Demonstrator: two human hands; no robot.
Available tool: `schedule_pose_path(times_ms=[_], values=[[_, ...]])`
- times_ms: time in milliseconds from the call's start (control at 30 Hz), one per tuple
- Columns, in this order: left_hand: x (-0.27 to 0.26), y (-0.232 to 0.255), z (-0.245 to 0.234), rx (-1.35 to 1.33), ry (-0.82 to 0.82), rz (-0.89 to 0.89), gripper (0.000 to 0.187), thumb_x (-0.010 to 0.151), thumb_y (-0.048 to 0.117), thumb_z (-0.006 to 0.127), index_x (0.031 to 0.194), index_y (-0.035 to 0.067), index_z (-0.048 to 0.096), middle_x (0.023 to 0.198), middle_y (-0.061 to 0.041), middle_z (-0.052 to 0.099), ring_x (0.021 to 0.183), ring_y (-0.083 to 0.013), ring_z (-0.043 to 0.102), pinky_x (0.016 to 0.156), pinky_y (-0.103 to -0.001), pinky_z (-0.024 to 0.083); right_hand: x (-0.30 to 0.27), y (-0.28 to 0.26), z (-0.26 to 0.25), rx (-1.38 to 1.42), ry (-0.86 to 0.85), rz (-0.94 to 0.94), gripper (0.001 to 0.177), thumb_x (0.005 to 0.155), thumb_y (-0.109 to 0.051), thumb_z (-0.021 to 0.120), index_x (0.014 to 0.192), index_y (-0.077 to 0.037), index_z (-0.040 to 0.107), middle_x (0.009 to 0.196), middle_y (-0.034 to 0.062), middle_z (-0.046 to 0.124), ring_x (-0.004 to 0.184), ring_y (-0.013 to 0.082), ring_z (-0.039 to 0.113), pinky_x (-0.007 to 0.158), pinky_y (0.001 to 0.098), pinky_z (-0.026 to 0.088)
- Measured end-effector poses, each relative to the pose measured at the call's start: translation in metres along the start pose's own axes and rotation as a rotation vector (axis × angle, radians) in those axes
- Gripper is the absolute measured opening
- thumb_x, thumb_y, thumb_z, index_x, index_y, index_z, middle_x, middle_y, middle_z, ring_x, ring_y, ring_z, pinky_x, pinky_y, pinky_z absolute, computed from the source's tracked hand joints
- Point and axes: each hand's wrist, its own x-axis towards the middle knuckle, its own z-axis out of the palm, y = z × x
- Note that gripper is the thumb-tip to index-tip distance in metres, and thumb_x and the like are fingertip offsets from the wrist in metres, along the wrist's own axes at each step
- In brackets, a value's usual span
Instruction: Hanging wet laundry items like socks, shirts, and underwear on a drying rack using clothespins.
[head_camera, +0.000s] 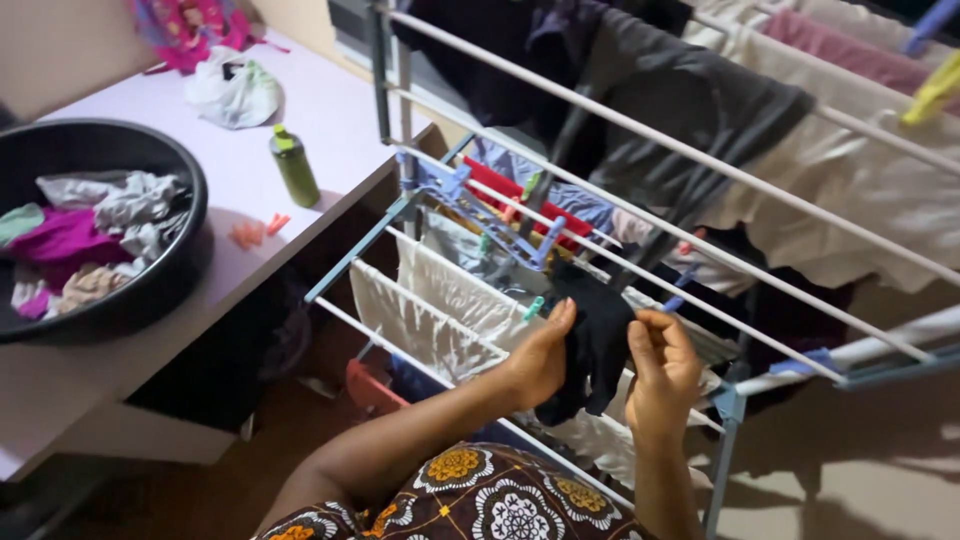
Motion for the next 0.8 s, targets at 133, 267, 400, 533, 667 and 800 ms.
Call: schedule_pose_path(times_ms=[133, 267, 400, 533, 667, 800], values=[[0.001, 0.01, -0.032, -0.048, -0.15, -0.129, 0.068, 0.096, 0.064, 0.044, 0.135, 0.011, 0.059, 0.122, -0.003, 0.073, 0.117, -0.0197, 0.064, 0.1, -0.038, 0.05, 0.0, -0.012, 0.043, -0.258, -0.098, -0.085, 0.009, 0.098, -0.002, 0.071, 0.106, 0.0, 0.073, 0.099, -0.0015, 0.066, 0.082, 0.0045, 0.056, 0.073, 0.0191, 0.044], [-0.011, 0.033, -0.046, 0.281, -0.103, 0.023, 0.048, 0.099, 0.049, 0.06, 0.119, 0.006, 0.068, 0.089, -0.004, 0.073, 0.074, -0.0164, 0.065, 0.063, -0.035, 0.052, 0.002, -0.012, 0.069, -0.448, -0.106, -0.271, 0.008, 0.093, 0.0, 0.074, 0.101, -0.001, 0.072, 0.095, 0.0003, 0.067, 0.083, 0.0053, 0.06, 0.073, 0.0201, 0.048], [-0.015, 0.054, -0.076, 0.742, 0.037, 0.613, 0.028, 0.107, 0.028, 0.064, 0.105, 0.002, 0.075, 0.085, 0.003, 0.07, 0.072, -0.0046, 0.06, 0.061, -0.023, 0.048, 0.001, 0.013, 0.072, -0.471, -0.118, -0.211, 0.006, 0.097, -0.003, 0.073, 0.098, -0.001, 0.068, 0.085, 0.0016, 0.064, 0.075, 0.0071, 0.056, 0.068, 0.0217, 0.046], [-0.049, 0.086, -0.052, 0.754, 0.116, 0.606, 0.028, 0.103, 0.027, 0.063, 0.1, 0.003, 0.075, 0.076, 0.003, 0.069, 0.06, -0.005, 0.059, 0.05, -0.024, 0.044, 0.003, 0.027, 0.07, -0.326, -0.223, -0.002, 0.008, 0.101, -0.01, 0.07, 0.101, -0.003, 0.068, 0.084, 0.0017, 0.064, 0.07, 0.0084, 0.055, 0.065, 0.0234, 0.046], [-0.07, 0.097, -0.015, 0.95, 0.141, 0.475, 0.02, 0.096, 0.018, 0.068, 0.095, -0.001, 0.075, 0.07, 0.0, 0.068, 0.051, -0.008, 0.059, 0.044, -0.026, 0.04, -0.001, 0.029, 0.074, -0.055, -0.428, 0.221, 0.016, 0.098, -0.017, 0.069, 0.106, -0.003, 0.067, 0.091, 0.0004, 0.068, 0.081, 0.0094, 0.066, 0.073, 0.0239, 0.055], [-0.06, 0.081, -0.024, 1.069, -0.018, 0.598, 0.014, 0.097, 0.012, 0.068, 0.098, 0.0, 0.074, 0.074, 0.0, 0.073, 0.062, -0.0039, 0.063, 0.054, -0.022, 0.048, -0.007, 0.041, 0.066, 0.107, -0.413, 0.356, 0.017, 0.096, -0.013, 0.076, 0.102, 0.0, 0.067, 0.088, 0.0014, 0.065, 0.078, 0.0111, 0.062, 0.07, 0.0269, 0.053]])
